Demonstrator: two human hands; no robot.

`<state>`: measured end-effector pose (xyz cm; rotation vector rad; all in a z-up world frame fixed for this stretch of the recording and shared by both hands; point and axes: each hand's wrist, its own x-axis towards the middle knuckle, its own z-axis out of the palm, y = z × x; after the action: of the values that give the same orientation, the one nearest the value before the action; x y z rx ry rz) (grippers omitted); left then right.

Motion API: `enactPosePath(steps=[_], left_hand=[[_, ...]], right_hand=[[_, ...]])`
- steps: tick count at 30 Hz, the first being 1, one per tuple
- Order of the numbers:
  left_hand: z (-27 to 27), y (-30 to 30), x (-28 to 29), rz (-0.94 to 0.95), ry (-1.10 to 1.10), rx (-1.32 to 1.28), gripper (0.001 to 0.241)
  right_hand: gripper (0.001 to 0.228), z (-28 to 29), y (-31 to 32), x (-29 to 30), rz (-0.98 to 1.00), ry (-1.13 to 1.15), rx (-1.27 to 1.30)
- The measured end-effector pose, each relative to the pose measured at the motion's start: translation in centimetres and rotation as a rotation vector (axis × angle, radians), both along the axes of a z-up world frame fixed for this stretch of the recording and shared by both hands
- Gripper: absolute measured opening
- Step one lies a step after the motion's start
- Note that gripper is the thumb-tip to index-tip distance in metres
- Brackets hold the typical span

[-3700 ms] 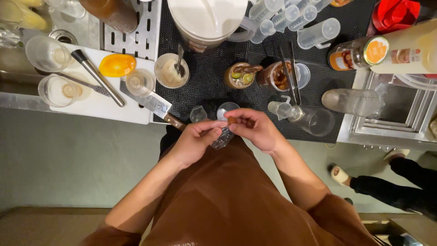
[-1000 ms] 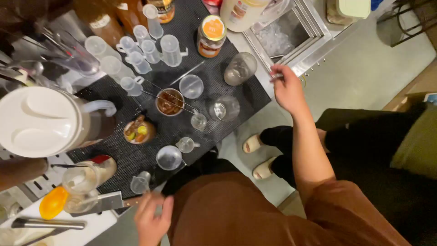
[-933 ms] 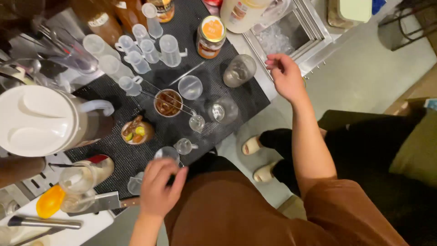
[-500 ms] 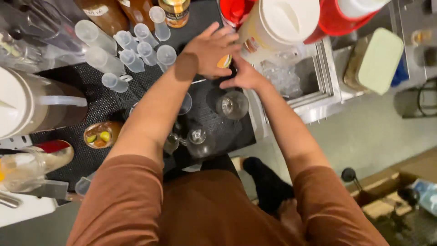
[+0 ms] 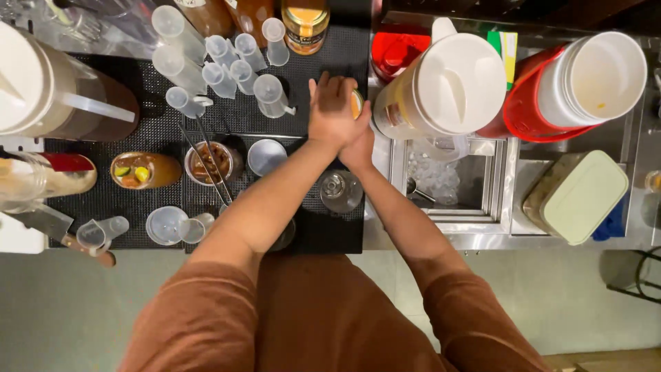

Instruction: Preparing and garnishing iced beverages at a cafe counter.

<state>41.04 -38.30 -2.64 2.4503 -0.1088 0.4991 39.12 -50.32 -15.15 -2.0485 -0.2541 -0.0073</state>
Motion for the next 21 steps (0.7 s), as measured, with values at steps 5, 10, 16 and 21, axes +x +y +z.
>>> enactPosePath(steps=[5,10,16,21], left_hand=[[-1.4,0.0,2.4,0.324,0.024,-0.380,0.043],[7.2,7.1,1.4,0.424,0.252,-1.302,0.053],[11.1,9.4,-9.0,0.283,0.394,-1.795,0.053],[7.2,1.5,-14.1,0.206,0.188,-1.344,0.052]], right_hand=[[0.096,10.5,1.7,0.5,0.109,-0.043,-0.020],[0.082,8.5,-1.3,1.7,0.295,0.025,-0.108],[0.025,16.7,-1.5,1.3,0.169,-0.349,-0.273],[0.017,15.2,1.7,6.8,0.402,-0.431,-0.874]])
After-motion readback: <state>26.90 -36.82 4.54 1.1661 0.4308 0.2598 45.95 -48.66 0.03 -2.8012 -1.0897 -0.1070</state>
